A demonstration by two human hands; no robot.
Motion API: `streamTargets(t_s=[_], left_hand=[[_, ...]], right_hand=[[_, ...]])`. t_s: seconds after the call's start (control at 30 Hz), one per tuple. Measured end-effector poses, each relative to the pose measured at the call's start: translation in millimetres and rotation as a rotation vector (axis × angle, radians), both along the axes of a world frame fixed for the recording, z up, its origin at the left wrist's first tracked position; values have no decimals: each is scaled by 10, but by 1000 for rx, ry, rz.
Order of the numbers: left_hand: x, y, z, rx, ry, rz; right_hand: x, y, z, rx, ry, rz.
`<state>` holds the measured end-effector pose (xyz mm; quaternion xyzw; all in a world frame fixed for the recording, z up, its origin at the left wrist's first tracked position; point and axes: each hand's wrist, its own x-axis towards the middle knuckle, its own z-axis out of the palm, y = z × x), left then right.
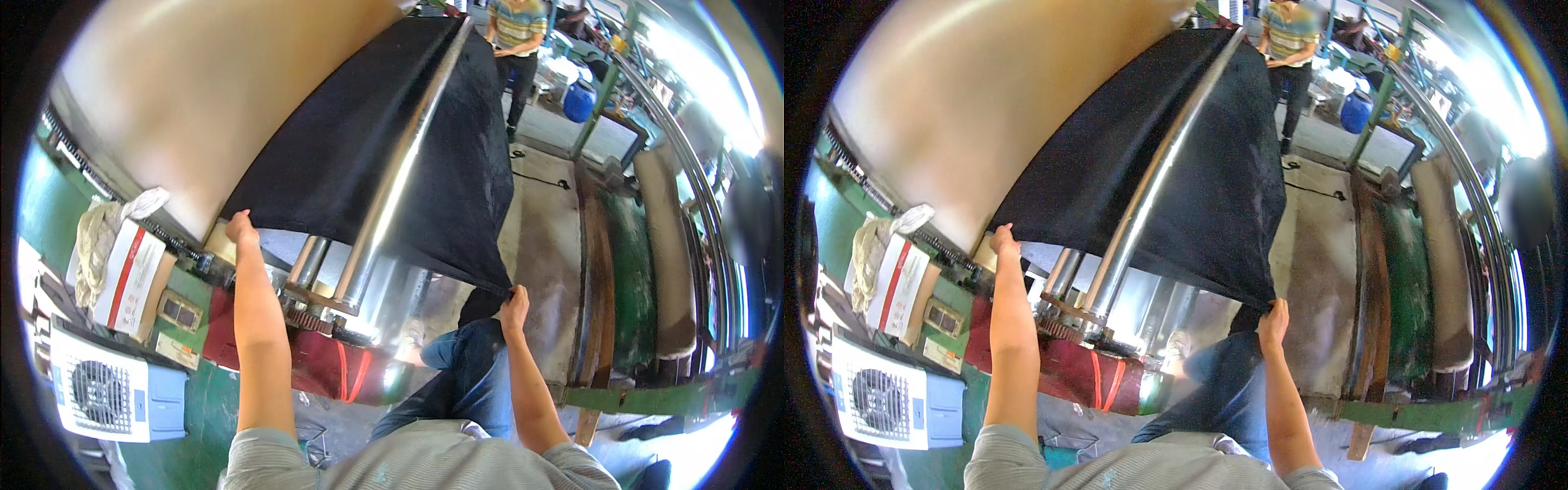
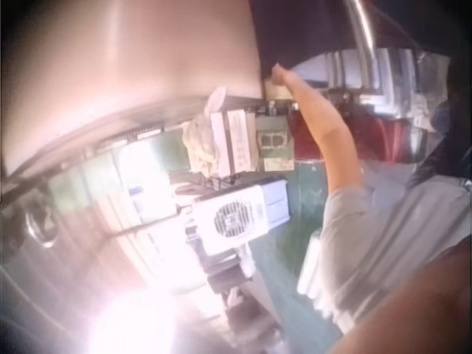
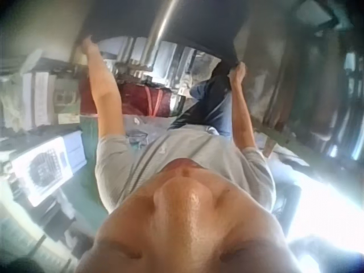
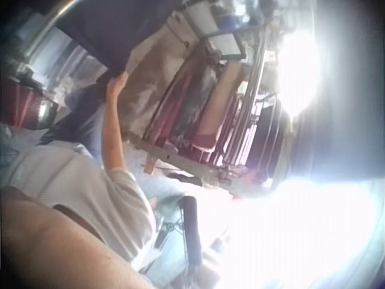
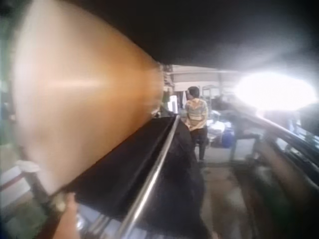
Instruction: The person guides a large black fabric sheet through a roller machine, smoothing and aligning it with both hands. They then switch to a beige fabric sheet and continue feeding it through the rollers.
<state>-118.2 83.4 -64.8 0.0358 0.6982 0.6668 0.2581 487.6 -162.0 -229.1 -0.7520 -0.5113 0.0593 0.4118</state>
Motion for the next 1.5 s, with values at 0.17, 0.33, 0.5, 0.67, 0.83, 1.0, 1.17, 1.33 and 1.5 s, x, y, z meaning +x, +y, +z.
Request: streamTargets(t_s=[0.17, 0.33, 0.5, 0.67, 0.83, 1.0, 1.17, 1.33, 1.5], left_hand=[[-833, 86, -346, 1, 228, -196], [-207, 21, -16, -66, -127, -22], [-649, 72, -120, 134, -126, -267], [-299, 198, -105, 149, -230, -488], [-398, 81, -7, 95, -94, -223], [-10, -88, 241, 38, -27, -89], [85, 17, 185, 27, -40, -62], [-631, 194, -105, -3, 34, -80], [-817, 178, -206, -60, 421, -148]], right_hand=[[-122, 35, 79, 30, 115, 106], [-42, -30, 126, 0, 22, 150], [-214, -100, 453, -91, 59, 310], [102, -114, 421, -57, -174, 132], [270, -58, 388, -19, -201, -31], [295, 40, 253, 77, 173, -145], [336, 69, 184, 145, 472, -188], [108, -41, 338, 94, 479, -5], [41, -248, 540, -186, 147, 119]])
